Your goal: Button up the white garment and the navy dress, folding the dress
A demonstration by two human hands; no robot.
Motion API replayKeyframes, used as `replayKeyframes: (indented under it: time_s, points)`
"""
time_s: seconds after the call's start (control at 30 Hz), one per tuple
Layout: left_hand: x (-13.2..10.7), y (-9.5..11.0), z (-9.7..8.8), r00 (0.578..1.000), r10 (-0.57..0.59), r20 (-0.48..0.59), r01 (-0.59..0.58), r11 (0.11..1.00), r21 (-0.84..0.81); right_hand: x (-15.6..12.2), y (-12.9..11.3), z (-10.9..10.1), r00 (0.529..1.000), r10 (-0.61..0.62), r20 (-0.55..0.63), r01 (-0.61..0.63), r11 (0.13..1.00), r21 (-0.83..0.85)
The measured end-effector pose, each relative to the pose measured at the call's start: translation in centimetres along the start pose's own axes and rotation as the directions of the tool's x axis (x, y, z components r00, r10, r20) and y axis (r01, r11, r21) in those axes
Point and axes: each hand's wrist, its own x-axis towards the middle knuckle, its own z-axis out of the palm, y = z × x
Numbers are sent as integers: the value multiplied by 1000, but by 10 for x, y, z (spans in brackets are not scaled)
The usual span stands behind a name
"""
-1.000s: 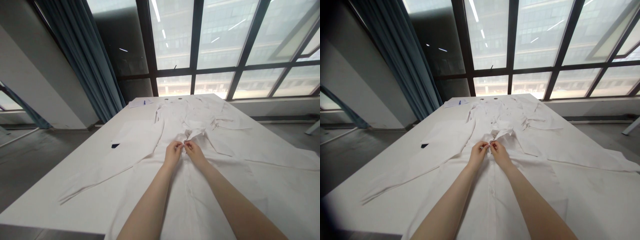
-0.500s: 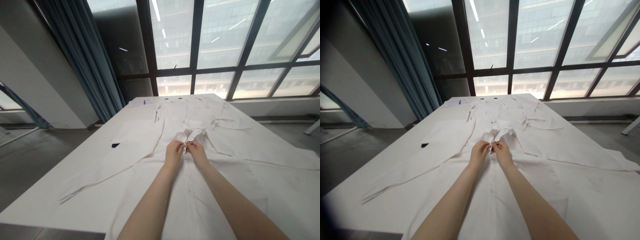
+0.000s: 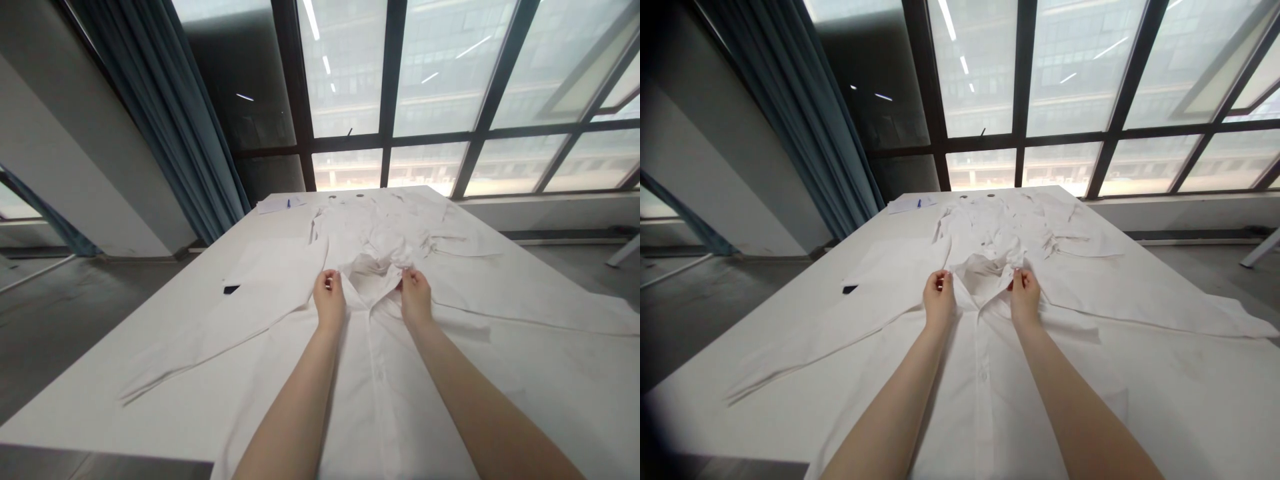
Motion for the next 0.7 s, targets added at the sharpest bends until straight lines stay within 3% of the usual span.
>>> replayKeyframes:
  time_s: [0.1,0.17,0.27,0.33,0.4,0.47,0.57,0.7]
  points:
    - [-1,6,-3,997,52,54,-52,999,15,-11,-31,2,964,-223,146,262,892,-368]
    - [-2,9,-5,994,84,69,-87,996,33,-20,-53,5,914,-229,334,388,730,-562]
    - [-2,12,-7,991,112,73,-115,993,34,-34,-70,10,827,64,559,460,495,-737]
    - [-2,12,-8,990,121,72,-123,992,30,-43,-65,11,779,238,580,472,385,-793]
    - [-2,11,-7,990,124,71,-126,992,28,-48,-53,8,761,303,574,483,327,-812]
    - [-3,9,-6,988,129,88,-133,991,32,-50,-40,3,735,319,598,501,337,-797]
    - [-4,11,-6,980,160,121,-169,983,65,-49,-30,-7,683,333,650,496,442,-748]
    - [-10,25,-10,940,295,170,-327,922,210,-47,-29,-18,660,295,691,459,570,-682]
